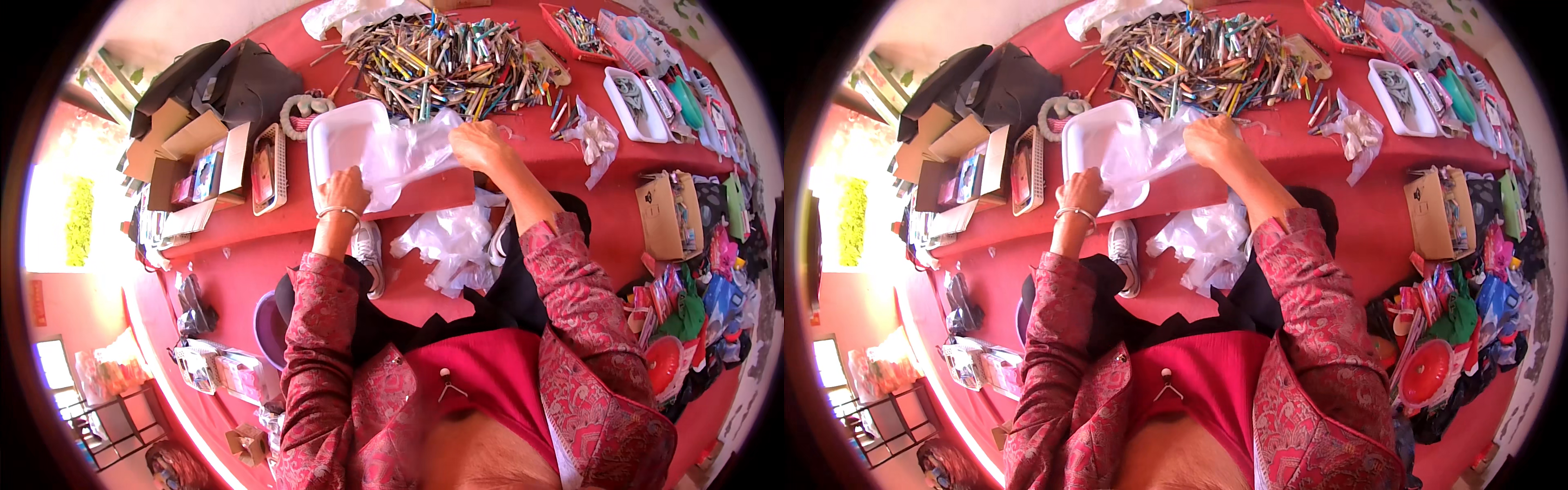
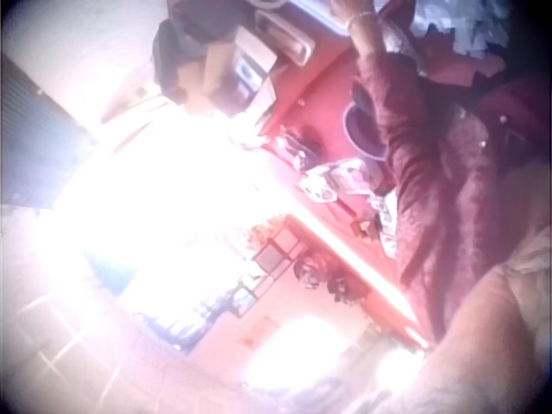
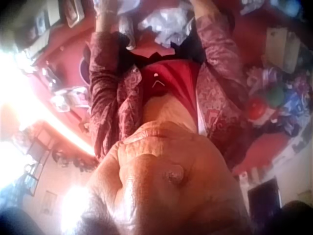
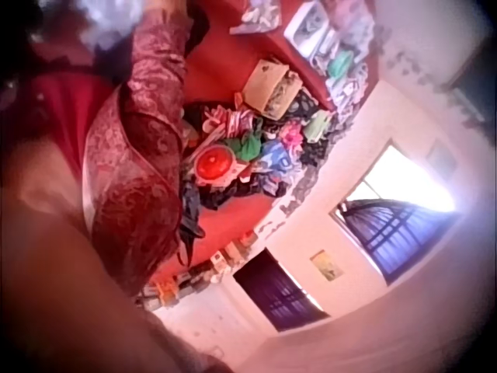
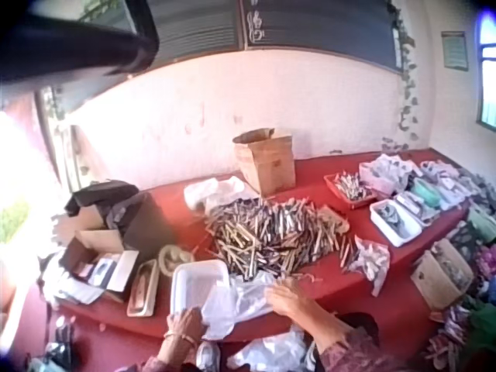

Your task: The person sits on the floor and sorts a large pile of mixed stationery items, including pens, pencils, and markers, from a red platform into a white plastic container. They handle the items by hand, picking them up individually or in small groups and placing them into the container.

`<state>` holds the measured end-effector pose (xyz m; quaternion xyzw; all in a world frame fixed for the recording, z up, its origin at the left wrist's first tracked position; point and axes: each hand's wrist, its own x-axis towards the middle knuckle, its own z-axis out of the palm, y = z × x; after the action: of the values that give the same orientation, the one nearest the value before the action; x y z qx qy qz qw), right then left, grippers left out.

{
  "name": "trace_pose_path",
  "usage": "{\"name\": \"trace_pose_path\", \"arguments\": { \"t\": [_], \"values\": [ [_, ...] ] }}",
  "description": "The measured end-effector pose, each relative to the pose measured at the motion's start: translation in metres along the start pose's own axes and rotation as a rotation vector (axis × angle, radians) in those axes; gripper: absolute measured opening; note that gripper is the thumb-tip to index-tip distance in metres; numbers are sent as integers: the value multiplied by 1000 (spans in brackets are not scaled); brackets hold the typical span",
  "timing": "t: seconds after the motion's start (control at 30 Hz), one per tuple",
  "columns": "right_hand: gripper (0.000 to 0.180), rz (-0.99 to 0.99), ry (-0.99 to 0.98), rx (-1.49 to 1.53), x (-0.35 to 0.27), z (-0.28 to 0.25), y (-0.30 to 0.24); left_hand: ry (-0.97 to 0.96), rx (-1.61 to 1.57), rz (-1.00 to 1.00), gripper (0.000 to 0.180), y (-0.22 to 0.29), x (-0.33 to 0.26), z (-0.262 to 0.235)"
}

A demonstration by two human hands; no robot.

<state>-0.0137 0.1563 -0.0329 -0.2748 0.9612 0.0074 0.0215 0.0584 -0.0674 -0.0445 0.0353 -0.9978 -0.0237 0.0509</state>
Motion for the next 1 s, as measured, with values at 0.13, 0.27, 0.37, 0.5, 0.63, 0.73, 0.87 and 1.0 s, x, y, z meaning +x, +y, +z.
{"name": "trace_pose_path", "arguments": {
  "t": [0.13, 0.27, 0.37, 0.5, 0.63, 0.73, 0.87, 1.0],
  "values": [
    [36, 154, 241, 353, 0, -22, 6, 96, -356, -188, 20, -12, 12, -8],
    [43, 11, 693, 533, 7, -14, 8, 437, -525, -168, 12, -9, 19, -2],
    [43, -202, 1154, 556, -9, -52, -11, 878, -578, -57, 12, 3, 18, -28],
    [33, -153, 463, 382, -1, -8, -22, 299, -96, 52, 8, -6, 1, 14],
    [20, -78, 555, 558, -5, -10, -4, 101, -330, -191, 11, 2, 7, -5],
    [23, -100, 648, 558, 1, -15, 7, 259, -544, -275, 12, -13, 11, 1],
    [14, 51, 552, 566, 0, -20, -8, 510, -739, -261, 16, -21, 11, 24],
    [11, 73, 486, 617, 0, -25, -12, 415, -926, -393, 17, -23, 14, 8]
  ]
}}
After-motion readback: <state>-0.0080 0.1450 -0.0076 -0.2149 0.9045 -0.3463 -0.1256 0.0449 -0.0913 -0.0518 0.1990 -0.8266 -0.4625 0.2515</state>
